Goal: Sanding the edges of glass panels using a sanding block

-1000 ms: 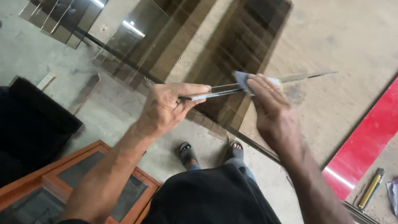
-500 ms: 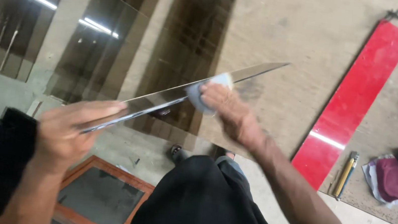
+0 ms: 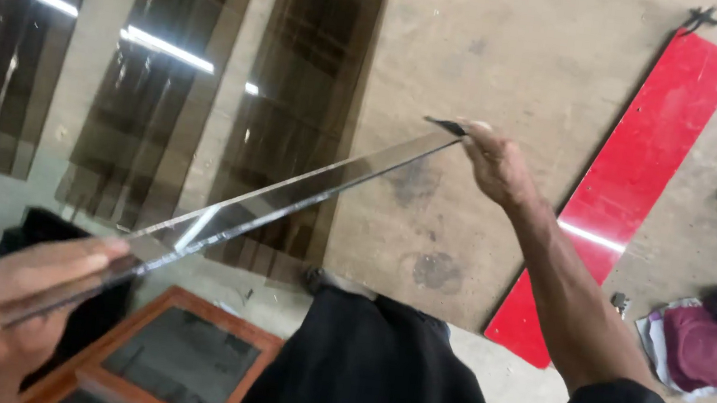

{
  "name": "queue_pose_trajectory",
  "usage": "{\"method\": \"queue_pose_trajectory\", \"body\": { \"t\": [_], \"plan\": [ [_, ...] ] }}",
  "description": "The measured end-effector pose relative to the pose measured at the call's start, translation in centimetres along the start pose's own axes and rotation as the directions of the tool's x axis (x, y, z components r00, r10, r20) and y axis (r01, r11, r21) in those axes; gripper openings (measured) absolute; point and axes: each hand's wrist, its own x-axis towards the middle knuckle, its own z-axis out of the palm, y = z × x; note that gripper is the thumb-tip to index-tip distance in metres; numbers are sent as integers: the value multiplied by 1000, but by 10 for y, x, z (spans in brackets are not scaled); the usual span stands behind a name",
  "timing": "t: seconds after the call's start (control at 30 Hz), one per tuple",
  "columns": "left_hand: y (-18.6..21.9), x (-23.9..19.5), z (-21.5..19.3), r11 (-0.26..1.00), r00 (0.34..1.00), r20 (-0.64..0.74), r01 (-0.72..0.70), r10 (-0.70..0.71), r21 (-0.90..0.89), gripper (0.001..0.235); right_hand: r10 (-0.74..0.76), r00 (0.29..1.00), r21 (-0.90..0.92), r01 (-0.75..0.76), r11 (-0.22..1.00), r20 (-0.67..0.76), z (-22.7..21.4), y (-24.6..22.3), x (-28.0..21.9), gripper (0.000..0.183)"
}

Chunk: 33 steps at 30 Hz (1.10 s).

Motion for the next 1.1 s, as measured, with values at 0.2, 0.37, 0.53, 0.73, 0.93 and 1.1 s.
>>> {"method": "queue_pose_trajectory", "body": {
  "t": [0.2, 0.37, 0.53, 0.73, 0.93, 1.1],
  "plan": [
    [-1, 4, -8, 1000, 987, 159, -13, 13, -5, 32, 53, 998, -30, -52, 998, 17, 4, 39, 10, 31],
    [2, -5, 7, 1000, 999, -30, -17, 18, 26, 16, 188, 982, 6, -188, 982, -22, 5, 7, 1, 33],
    [-22, -24, 15, 993, 996, -65, -68, 62, -100, 28, 362, 798, 687, -601, 408, 482, 35, -297, -8, 42],
    [-25, -36, 25, 988, 973, -226, -70, 38, -135, 12, -101, 994, -49, 99, 994, -30, 63, -229, -8, 40],
    [-42, -39, 29, 986, 982, -188, -6, -26, -168, 3, -339, 939, 139, 328, 934, 61, 114, -445, -39, 42],
    [-40, -46, 20, 956, 944, -330, -95, -2, -276, 12, -347, 938, 60, 346, 936, 4, 120, -362, -27, 38]
  ]
}}
